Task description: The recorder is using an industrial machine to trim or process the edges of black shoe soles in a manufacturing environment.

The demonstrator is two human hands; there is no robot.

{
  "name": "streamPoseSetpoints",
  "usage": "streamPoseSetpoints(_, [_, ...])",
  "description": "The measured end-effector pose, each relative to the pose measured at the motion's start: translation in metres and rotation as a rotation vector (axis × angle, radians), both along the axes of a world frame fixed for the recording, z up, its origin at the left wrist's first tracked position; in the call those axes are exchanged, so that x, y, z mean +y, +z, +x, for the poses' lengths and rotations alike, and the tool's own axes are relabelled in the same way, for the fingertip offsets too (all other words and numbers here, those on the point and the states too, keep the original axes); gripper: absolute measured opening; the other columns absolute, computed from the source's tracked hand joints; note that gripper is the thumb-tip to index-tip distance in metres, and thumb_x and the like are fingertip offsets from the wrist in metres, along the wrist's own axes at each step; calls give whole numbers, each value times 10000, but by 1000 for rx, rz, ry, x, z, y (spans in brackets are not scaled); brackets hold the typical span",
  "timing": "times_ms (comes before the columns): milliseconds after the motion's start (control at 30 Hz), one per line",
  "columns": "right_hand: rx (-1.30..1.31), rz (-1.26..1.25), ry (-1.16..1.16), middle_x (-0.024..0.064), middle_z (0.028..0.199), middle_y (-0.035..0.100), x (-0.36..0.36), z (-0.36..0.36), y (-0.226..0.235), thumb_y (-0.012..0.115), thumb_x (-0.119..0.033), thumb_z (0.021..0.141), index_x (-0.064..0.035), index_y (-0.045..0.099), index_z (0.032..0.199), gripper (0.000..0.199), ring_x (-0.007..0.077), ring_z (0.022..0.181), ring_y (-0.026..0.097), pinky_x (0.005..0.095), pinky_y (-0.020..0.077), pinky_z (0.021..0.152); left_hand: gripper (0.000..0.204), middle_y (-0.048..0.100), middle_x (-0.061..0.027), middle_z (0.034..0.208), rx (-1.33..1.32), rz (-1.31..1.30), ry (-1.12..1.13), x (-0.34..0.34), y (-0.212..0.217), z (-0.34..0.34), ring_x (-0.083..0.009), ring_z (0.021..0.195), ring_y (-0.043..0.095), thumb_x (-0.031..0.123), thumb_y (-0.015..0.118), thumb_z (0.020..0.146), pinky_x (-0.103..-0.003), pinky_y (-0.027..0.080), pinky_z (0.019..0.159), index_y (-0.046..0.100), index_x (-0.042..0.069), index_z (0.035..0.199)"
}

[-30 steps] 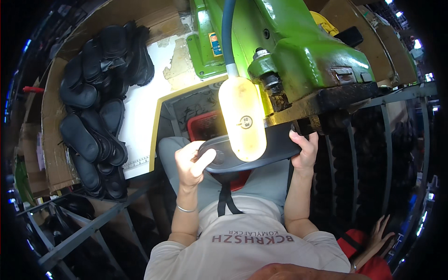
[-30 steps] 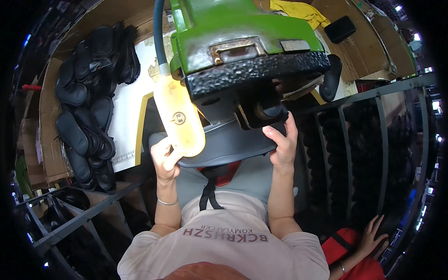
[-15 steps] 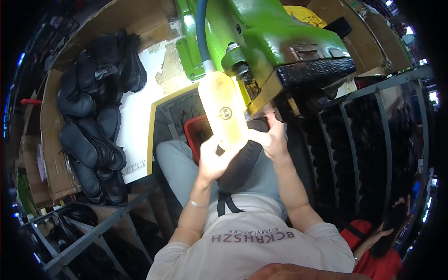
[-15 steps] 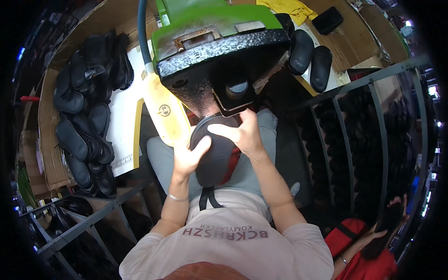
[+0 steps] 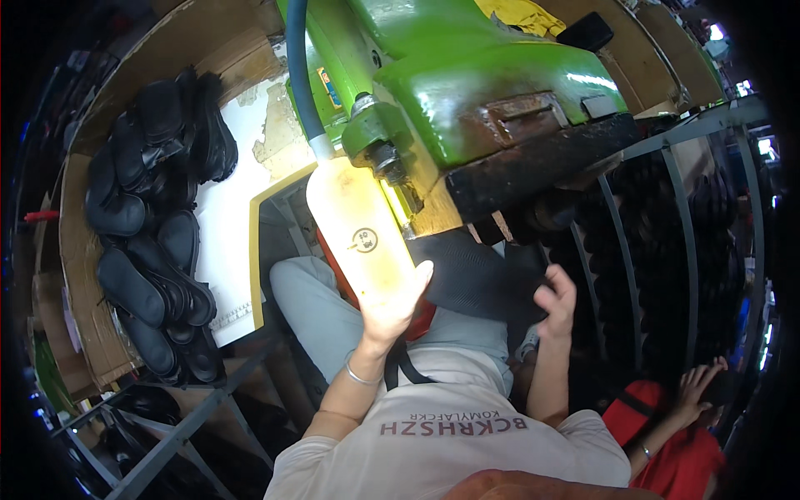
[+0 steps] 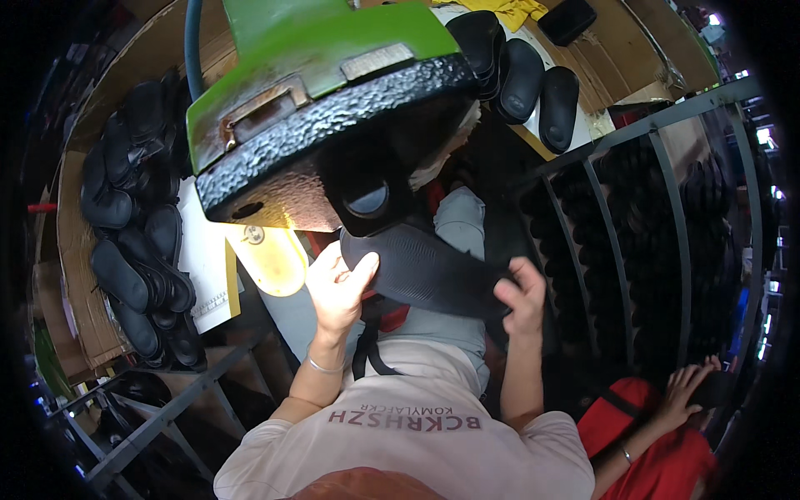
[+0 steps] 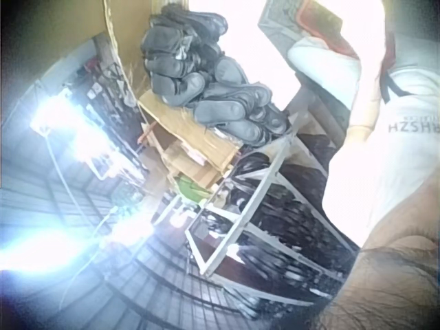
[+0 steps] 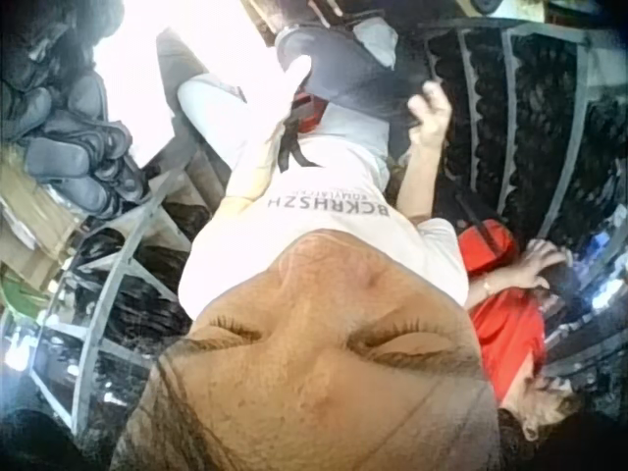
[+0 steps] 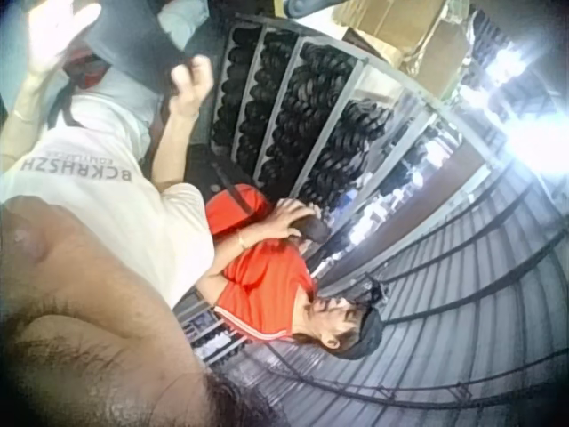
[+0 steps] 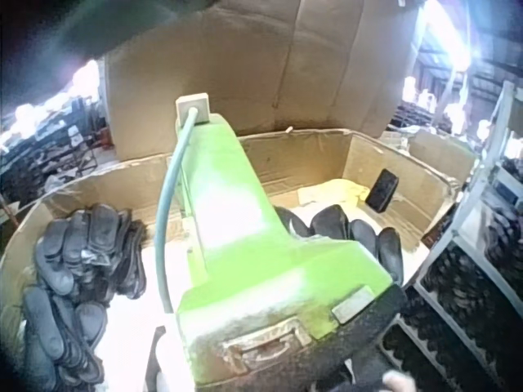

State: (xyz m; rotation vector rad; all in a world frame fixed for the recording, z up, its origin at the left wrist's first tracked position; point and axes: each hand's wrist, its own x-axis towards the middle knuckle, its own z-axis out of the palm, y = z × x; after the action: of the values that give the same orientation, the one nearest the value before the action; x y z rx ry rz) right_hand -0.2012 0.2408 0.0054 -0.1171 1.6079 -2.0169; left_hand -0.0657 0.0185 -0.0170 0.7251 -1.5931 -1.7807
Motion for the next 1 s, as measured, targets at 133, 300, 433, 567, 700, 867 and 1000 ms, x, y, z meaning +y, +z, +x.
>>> streamPoseSetpoints(133, [138, -15, -49, 35, 857, 586, -44, -50, 28, 662, -73, 742, 4, 563, 979, 268, 104, 769, 567, 212, 455, 697, 204, 645, -57, 865, 18, 1, -28, -14, -4, -8, -92, 767, 600, -40, 653, 792, -214, 486, 718, 587, -42, 984])
streamPoseSetpoints(300, [251, -123, 115, 25, 862, 577, -73, -81, 31, 651, -66, 771, -10, 545, 972, 234, 92, 774, 549, 204, 442, 707, 188, 643, -54, 864, 109, 64, -131, -23, 26, -7, -102, 787, 599, -40, 656, 797, -234, 490, 736, 603, -21, 977])
streamPoseSetpoints(433, [236, -93, 55, 25, 907, 567, -43, -73, -13, 643, -42, 794, -5, 533, 991, 229, 96, 842, 542, 207, 421, 779, 209, 661, -74, 894, 155, -48, -137, -16, 12, -15, -104, 766, 609, -20, 673, 799, -221, 493, 716, 624, -29, 1002])
streamPoseSetpoints(567, [150, -157, -111, 25, 884, 572, -24, -64, -17, 618, -22, 817, -7, 541, 992, 192, 101, 828, 551, 219, 432, 761, 189, 667, -58, 854, -232, -446, -73, -7, 10, -35, -66, 739, 595, 1, 670, 813, -185, 479, 677, 644, -17, 999])
streamPoseSetpoints(700, [295, -48, -97, 33, 873, 584, -50, -77, 27, 611, -52, 814, -8, 555, 959, 162, 102, 797, 558, 210, 438, 720, 133, 666, -45, 808, 80, -86, -2, -6, 20, -40, -51, 711, 582, 15, 685, 801, -182, 470, 643, 665, -23, 927])
streamPoseSetpoints(867, [346, -86, 208, 21, 818, 593, -95, -95, 60, 653, -101, 764, -3, 565, 934, 216, 75, 688, 553, 186, 431, 622, 147, 664, -41, 822, 176, 142, -135, -30, 8, -10, -108, 704, 614, -49, 668, 779, -218, 497, 674, 649, -34, 924])
streamPoseSetpoints(1000, [276, -235, 256, 40, 927, 614, -132, -72, 56, 643, -79, 763, -1, 592, 1018, 271, 105, 850, 566, 231, 432, 778, 241, 666, -112, 899, 122, -83, 52, -50, 27, 19, -148, 800, 632, -15, 653, 758, -270, 511, 739, 614, -74, 989])
